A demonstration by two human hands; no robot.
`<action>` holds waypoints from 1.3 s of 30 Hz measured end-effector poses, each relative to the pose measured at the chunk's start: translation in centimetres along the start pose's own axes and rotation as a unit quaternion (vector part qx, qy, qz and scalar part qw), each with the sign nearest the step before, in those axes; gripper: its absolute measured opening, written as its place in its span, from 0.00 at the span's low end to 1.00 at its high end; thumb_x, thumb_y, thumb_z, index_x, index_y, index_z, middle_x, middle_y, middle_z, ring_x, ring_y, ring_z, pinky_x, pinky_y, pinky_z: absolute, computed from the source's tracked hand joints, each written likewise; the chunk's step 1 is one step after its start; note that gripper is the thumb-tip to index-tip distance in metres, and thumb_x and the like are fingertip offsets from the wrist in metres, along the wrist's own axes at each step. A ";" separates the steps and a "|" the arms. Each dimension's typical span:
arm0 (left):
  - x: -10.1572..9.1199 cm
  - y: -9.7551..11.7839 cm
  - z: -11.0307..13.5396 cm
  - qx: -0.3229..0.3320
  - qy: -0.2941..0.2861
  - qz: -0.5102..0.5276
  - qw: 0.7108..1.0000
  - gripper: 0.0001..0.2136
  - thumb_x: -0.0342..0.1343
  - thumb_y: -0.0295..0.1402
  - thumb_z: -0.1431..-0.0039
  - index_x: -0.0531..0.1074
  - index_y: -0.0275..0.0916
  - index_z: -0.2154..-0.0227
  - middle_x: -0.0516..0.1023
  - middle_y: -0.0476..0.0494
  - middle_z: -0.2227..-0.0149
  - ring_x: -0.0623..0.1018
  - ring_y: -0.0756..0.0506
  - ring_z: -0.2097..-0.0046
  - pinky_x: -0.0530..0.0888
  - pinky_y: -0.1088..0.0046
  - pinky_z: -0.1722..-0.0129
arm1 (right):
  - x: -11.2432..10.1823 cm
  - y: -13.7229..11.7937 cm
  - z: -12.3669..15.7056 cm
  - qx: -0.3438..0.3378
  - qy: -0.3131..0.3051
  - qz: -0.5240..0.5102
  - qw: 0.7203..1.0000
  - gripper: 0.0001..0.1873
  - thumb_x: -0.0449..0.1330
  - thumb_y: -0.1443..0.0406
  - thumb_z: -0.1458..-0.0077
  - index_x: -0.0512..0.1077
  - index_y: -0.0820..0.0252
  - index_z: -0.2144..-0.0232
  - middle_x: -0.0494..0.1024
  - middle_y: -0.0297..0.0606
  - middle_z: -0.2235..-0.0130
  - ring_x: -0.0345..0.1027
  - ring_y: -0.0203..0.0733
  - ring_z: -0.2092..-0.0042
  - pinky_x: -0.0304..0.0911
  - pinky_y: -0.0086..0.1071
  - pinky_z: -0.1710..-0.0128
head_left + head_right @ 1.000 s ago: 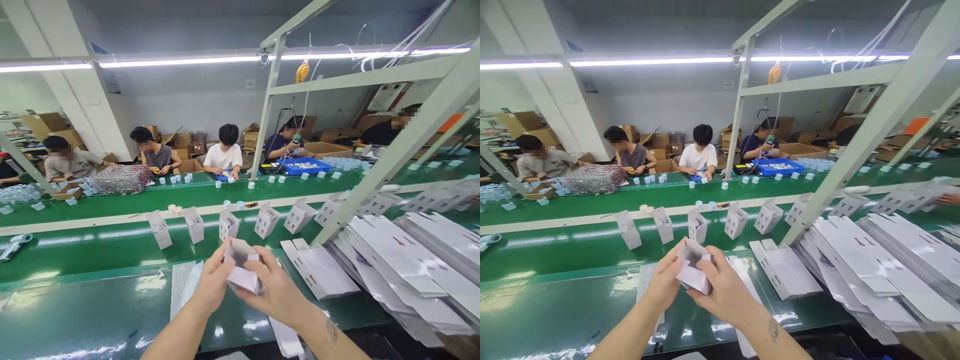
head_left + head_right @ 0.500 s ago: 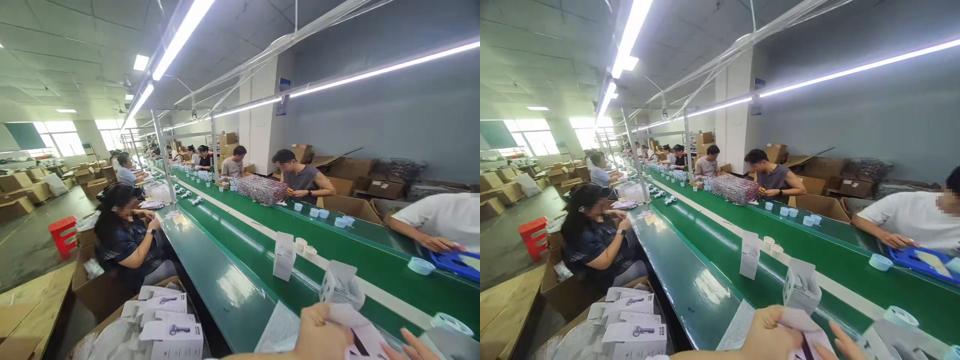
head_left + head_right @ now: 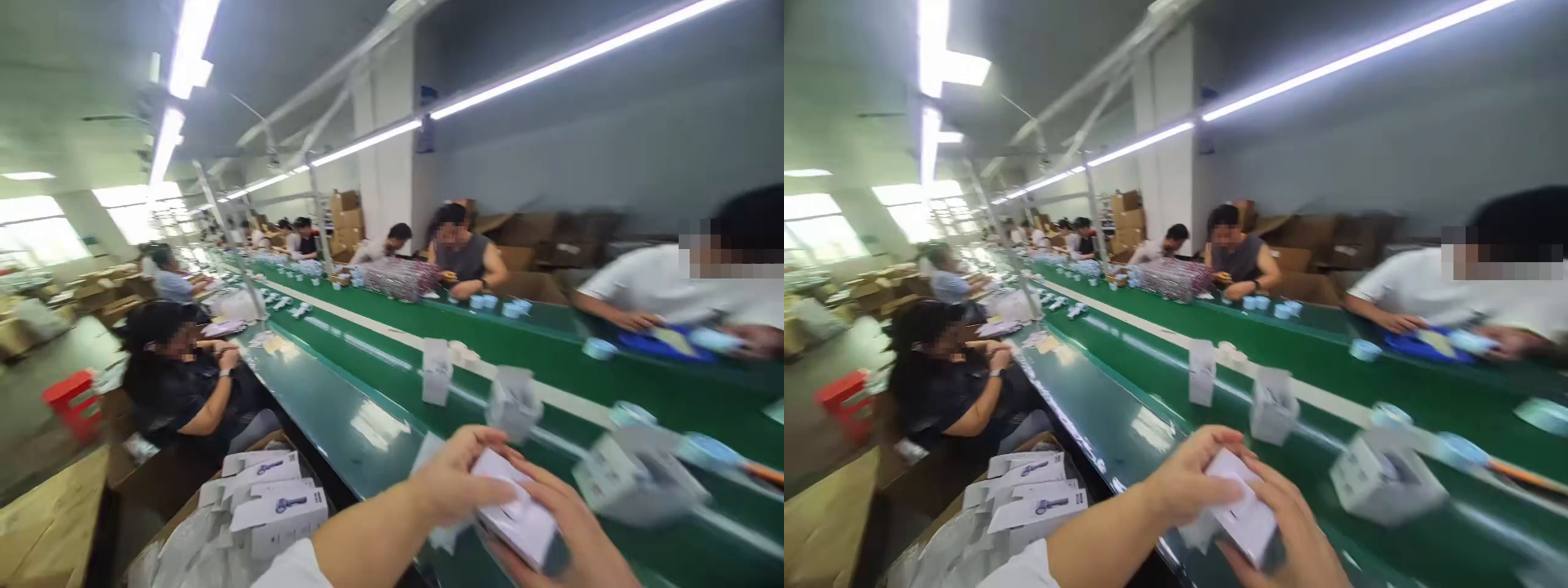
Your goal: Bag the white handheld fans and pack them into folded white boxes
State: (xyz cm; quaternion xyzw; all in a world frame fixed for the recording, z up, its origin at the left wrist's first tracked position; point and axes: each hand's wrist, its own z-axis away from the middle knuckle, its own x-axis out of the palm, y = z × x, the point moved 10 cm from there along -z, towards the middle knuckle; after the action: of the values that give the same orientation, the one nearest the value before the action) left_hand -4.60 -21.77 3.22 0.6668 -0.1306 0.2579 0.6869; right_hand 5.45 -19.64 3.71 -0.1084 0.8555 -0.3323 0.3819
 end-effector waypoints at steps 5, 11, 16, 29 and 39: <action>-0.4 0.7 1.6 0.010 0.083 -0.082 0.993 0.26 0.67 0.31 0.59 0.69 0.38 0.54 0.75 0.45 0.60 0.74 0.49 0.64 0.71 0.74 0.64 | -1.3 -1.9 -0.8 0.109 -0.033 -0.052 0.992 0.46 0.67 0.64 0.56 0.50 0.50 0.38 0.62 0.47 0.39 0.63 0.57 0.42 0.64 0.49 0.45; 0.3 -0.1 2.0 0.000 0.065 -0.174 0.983 0.22 0.61 0.30 0.53 0.68 0.39 0.53 0.75 0.43 0.57 0.75 0.45 0.58 0.73 0.70 0.59 | -2.3 -2.8 -0.3 0.111 -0.063 -0.080 0.989 0.47 0.70 0.66 0.58 0.53 0.53 0.38 0.63 0.48 0.40 0.62 0.53 0.41 0.62 0.44 0.42; 1.2 -0.7 2.2 0.014 0.052 -0.169 0.984 0.21 0.62 0.34 0.54 0.68 0.40 0.55 0.76 0.42 0.55 0.76 0.43 0.56 0.74 0.68 0.58 | -3.0 -2.8 1.2 0.104 -0.061 -0.066 0.990 0.53 0.73 0.61 0.60 0.53 0.54 0.36 0.63 0.49 0.39 0.61 0.54 0.40 0.61 0.44 0.43; 7.0 -3.9 0.6 -0.040 -0.129 -0.200 0.970 0.23 0.59 0.34 0.51 0.63 0.44 0.50 0.70 0.44 0.53 0.74 0.45 0.56 0.72 0.69 0.59 | -7.3 -3.0 6.0 0.156 0.032 0.008 0.987 0.56 0.73 0.62 0.60 0.48 0.57 0.34 0.65 0.49 0.39 0.64 0.52 0.42 0.61 0.43 0.43; 12.5 -6.5 -0.7 -0.054 -0.269 -0.168 0.947 0.29 0.63 0.33 0.50 0.60 0.47 0.45 0.68 0.44 0.52 0.72 0.45 0.54 0.71 0.68 0.57 | -11.1 -2.1 11.0 0.220 0.129 0.004 0.967 0.54 0.73 0.61 0.60 0.49 0.55 0.35 0.66 0.47 0.41 0.68 0.49 0.46 0.64 0.39 0.47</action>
State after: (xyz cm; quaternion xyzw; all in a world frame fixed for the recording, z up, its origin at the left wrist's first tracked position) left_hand 9.14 -18.72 4.16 0.6858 -0.2105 -0.0578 0.6943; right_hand 20.88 -21.73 6.18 0.0256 0.8037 -0.5220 0.2845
